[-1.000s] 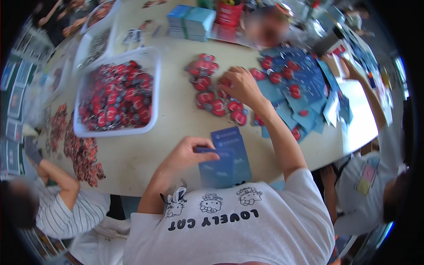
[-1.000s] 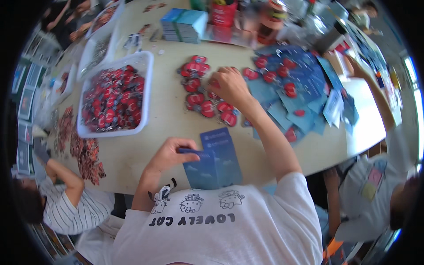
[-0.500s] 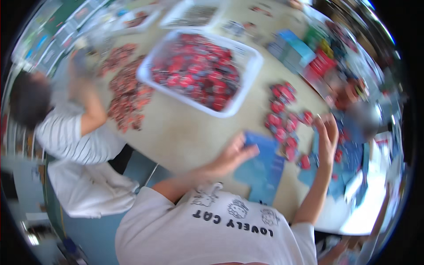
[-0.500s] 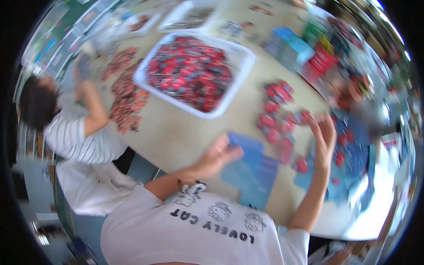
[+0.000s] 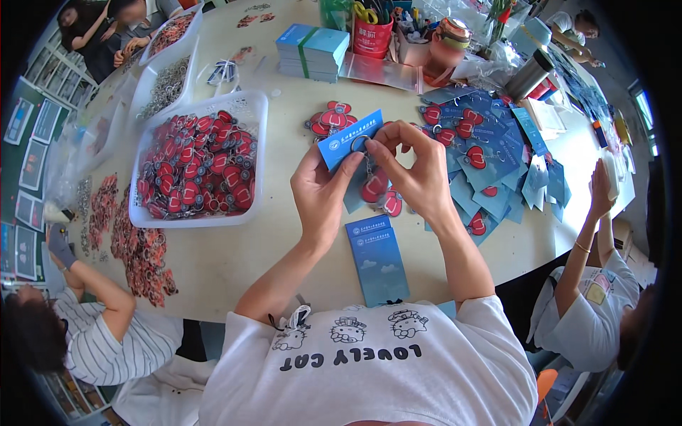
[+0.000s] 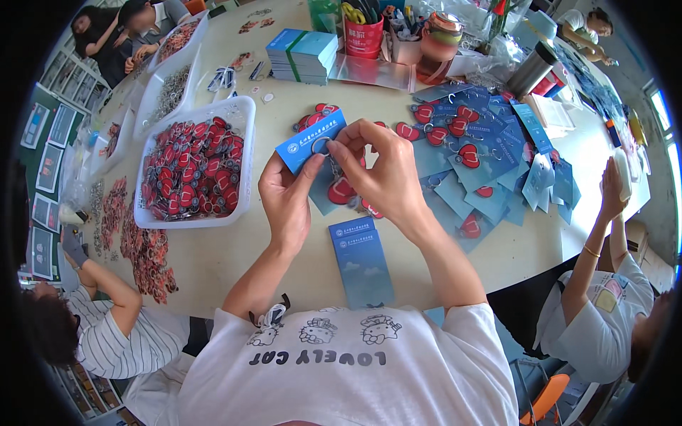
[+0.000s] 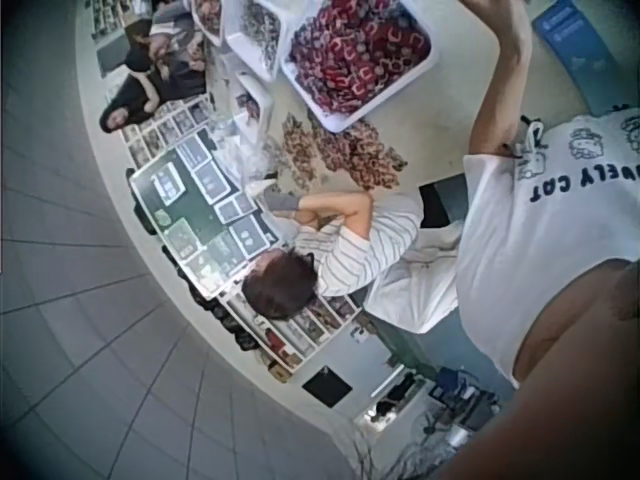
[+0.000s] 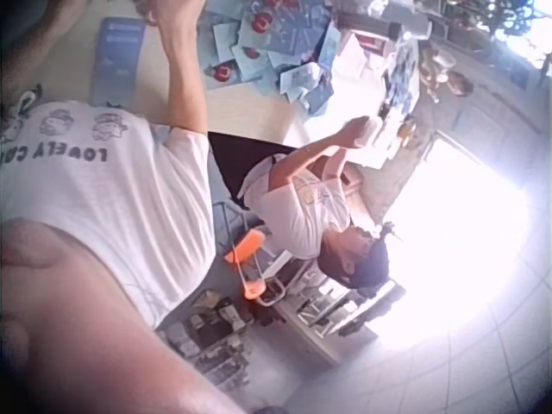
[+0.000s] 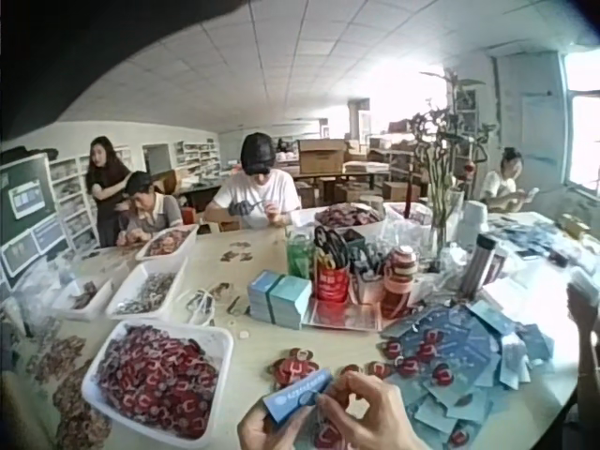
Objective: The person assembles heart-shaped keychains by attaching them to blue cardboard tags. They pick up a keychain and a tag, thread the keyring through the tag's hole, and place the finished item on the table. This process is repeated continuously throughout the video.
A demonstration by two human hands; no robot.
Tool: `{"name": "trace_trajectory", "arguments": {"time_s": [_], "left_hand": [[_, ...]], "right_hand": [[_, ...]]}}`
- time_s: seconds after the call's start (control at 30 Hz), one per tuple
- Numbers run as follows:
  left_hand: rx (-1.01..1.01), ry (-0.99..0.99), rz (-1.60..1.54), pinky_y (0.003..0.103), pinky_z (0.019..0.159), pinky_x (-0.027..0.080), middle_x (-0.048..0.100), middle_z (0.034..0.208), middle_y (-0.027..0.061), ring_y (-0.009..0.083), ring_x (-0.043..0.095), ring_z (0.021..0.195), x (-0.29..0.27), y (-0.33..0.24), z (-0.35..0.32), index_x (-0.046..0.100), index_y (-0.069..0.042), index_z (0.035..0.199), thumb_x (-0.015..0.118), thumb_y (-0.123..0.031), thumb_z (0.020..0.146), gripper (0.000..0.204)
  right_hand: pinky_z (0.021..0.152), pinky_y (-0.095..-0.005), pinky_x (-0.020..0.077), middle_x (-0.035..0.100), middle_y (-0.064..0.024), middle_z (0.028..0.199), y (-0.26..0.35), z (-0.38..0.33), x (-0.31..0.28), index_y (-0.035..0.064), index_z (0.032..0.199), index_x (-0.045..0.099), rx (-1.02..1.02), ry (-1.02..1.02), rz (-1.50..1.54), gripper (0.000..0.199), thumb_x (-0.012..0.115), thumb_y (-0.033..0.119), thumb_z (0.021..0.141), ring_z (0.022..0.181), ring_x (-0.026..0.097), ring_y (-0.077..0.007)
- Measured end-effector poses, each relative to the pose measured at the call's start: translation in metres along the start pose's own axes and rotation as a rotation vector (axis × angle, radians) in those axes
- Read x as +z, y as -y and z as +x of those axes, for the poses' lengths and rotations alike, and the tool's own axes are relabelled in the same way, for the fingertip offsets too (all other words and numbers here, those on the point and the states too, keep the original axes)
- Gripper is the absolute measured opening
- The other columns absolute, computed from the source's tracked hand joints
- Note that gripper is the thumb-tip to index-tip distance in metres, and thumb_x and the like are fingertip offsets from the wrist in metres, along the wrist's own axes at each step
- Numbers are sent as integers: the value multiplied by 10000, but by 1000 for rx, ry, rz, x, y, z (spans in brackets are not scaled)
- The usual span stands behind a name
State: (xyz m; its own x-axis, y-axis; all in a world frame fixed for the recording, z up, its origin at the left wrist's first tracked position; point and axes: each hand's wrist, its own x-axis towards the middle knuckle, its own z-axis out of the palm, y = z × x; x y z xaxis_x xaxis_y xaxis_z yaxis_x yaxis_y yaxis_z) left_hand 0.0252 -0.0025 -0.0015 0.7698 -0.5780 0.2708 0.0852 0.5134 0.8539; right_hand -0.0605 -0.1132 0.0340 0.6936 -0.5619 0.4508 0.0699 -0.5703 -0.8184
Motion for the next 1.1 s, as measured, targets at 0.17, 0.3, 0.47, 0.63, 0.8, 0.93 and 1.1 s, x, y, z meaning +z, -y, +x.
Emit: {"name": "trace_trajectory", "arguments": {"time_s": [0.17,0.3,0.47,0.63,0.8,0.93,1.1], "left_hand": [[-60,1,-94,247,847,456,624,1018,46,95,573,935,-4,-1,0,617,27,1077,622,-40,903,187],[-33,-5,-66,242,840,455,619,1003,40,88,566,925,2,-7,-3,609,27,1071,589,-36,923,162],[5,6,3,243,838,451,605,993,40,86,555,929,4,-12,0,582,28,1066,567,-48,939,149],[76,9,26,252,853,439,578,1010,38,94,544,945,7,-13,-4,569,17,1041,553,-42,944,115],[150,-37,101,262,866,431,563,1021,43,107,539,953,5,-10,0,553,11,1046,558,-26,935,117],[106,16,66,266,878,429,563,1063,62,116,540,975,2,-12,-1,544,12,1060,570,-17,925,141],[76,25,-24,264,889,433,567,1081,69,110,545,992,6,-23,2,522,14,1097,577,-8,916,190]], "right_hand": [[657,-270,457,641,-54,768,-3,-2,-1,-3,952,579,24,-7,35,248,738,89,785,683,559,-122],[755,-271,486,650,-53,900,-9,-5,10,18,1128,494,110,-52,347,394,722,111,821,806,598,-109],[779,-266,502,653,-81,907,-1,-10,13,-27,1018,556,100,-14,349,220,667,81,862,858,612,-104],[634,-241,467,623,-59,802,8,-10,15,-40,943,585,91,-37,386,146,654,59,861,743,545,-68],[540,-228,404,583,-37,724,6,-10,16,-43,961,584,119,-25,395,150,647,45,855,660,486,-48],[529,-214,400,588,-24,731,8,-8,17,-37,970,584,126,-29,417,149,641,42,857,653,484,-35],[557,-202,419,597,-17,756,16,-6,17,-33,995,585,108,-38,426,165,639,40,858,673,498,-31]]}}
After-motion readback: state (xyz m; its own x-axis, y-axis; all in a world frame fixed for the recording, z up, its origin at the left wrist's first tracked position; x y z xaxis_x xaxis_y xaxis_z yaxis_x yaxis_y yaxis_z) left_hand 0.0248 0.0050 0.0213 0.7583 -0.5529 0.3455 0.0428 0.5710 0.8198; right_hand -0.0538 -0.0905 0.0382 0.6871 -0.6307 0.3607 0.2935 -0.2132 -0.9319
